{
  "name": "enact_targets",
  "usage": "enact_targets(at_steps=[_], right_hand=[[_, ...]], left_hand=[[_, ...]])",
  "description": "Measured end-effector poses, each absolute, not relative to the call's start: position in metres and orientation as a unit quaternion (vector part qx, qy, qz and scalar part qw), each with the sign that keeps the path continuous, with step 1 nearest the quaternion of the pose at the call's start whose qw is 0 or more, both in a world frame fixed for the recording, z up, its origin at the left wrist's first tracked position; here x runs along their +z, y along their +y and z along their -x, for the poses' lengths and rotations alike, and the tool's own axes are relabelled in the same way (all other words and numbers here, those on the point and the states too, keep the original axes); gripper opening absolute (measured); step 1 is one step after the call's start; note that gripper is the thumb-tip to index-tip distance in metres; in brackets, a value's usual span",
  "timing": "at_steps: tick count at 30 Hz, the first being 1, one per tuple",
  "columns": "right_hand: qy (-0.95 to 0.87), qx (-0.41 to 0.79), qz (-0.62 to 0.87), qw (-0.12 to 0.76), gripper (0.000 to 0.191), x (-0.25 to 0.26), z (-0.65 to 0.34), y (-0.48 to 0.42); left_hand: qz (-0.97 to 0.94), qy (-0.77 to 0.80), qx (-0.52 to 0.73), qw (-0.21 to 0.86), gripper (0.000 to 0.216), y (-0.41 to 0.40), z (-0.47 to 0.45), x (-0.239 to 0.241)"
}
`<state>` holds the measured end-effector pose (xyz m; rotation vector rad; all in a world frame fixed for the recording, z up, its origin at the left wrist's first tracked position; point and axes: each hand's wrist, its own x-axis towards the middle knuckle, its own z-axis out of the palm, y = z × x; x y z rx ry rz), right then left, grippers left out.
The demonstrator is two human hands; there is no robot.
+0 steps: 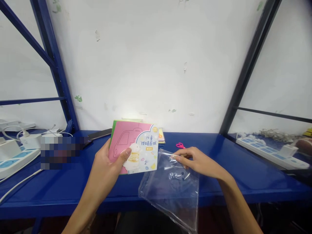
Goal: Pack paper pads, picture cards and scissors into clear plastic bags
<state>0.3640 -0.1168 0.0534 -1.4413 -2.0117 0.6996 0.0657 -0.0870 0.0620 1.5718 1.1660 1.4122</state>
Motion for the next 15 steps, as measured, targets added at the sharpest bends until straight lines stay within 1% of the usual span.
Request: enact_targets(at_steps=[4, 9, 15], right_hand=[[-0.752, 0.277, 0.523, 0.289, 0.039, 0.059, -0.366, -0.122], [-0.745, 0.239, 0.527, 0.332, 0.038, 0.059, -0.367, -0.122], [-0.728, 0.235, 0.521, 0.379, 0.035, 0.058, -0.369, -0.122]], left_hand=[[-0.619, 0.459, 0.537, 0.343, 0.058, -0.079, -0.061, 0.058], [-0.608, 0.399, 0.534, 0.430, 0.061, -0.075, -0.065, 0.051], [-0.622, 0.360, 0.487, 0.496, 0.067, -0.076, -0.063, 0.052]])
